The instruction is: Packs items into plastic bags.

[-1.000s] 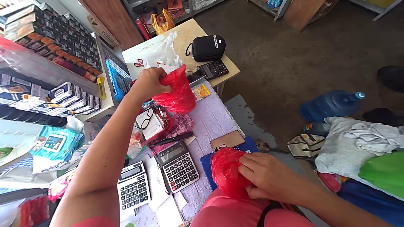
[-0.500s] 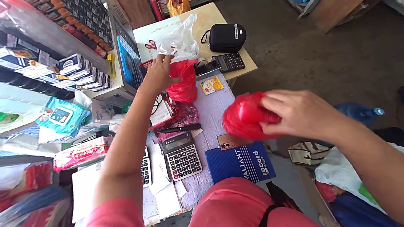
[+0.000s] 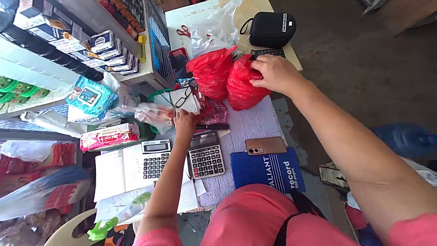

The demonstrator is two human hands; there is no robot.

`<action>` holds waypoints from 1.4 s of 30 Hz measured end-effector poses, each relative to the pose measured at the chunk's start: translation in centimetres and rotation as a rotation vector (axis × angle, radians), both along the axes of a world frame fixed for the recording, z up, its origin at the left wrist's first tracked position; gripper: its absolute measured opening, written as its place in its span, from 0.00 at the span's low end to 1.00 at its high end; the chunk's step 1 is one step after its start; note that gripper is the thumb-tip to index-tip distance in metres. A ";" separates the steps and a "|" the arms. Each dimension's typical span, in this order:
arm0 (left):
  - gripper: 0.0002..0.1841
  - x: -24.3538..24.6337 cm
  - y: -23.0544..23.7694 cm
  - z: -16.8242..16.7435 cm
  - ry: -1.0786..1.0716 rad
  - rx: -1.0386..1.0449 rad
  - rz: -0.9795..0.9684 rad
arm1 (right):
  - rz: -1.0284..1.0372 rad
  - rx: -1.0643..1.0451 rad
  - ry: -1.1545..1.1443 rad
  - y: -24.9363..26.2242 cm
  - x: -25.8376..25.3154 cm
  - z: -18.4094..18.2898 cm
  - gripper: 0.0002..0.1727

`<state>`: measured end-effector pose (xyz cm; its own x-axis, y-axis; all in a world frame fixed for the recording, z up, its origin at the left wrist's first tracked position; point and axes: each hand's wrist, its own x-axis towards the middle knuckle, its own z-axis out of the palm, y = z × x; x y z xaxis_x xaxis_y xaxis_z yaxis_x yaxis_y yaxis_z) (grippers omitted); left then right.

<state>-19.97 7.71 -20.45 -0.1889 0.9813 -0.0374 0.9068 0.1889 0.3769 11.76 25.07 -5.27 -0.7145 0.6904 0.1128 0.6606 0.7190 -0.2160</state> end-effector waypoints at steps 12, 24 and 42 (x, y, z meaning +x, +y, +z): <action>0.14 9.1 -10.0 11.9 -0.868 0.389 -0.210 | 0.041 -0.374 0.529 -19.7 0.2 -2.0 0.59; 0.15 10.0 -8.4 2.8 -0.692 0.024 -0.277 | -0.875 -0.172 0.734 -34.1 16.5 -7.7 0.21; 0.17 12.3 0.5 -3.0 0.136 -0.283 -0.606 | -1.713 -0.002 0.689 -58.2 29.8 -11.2 0.22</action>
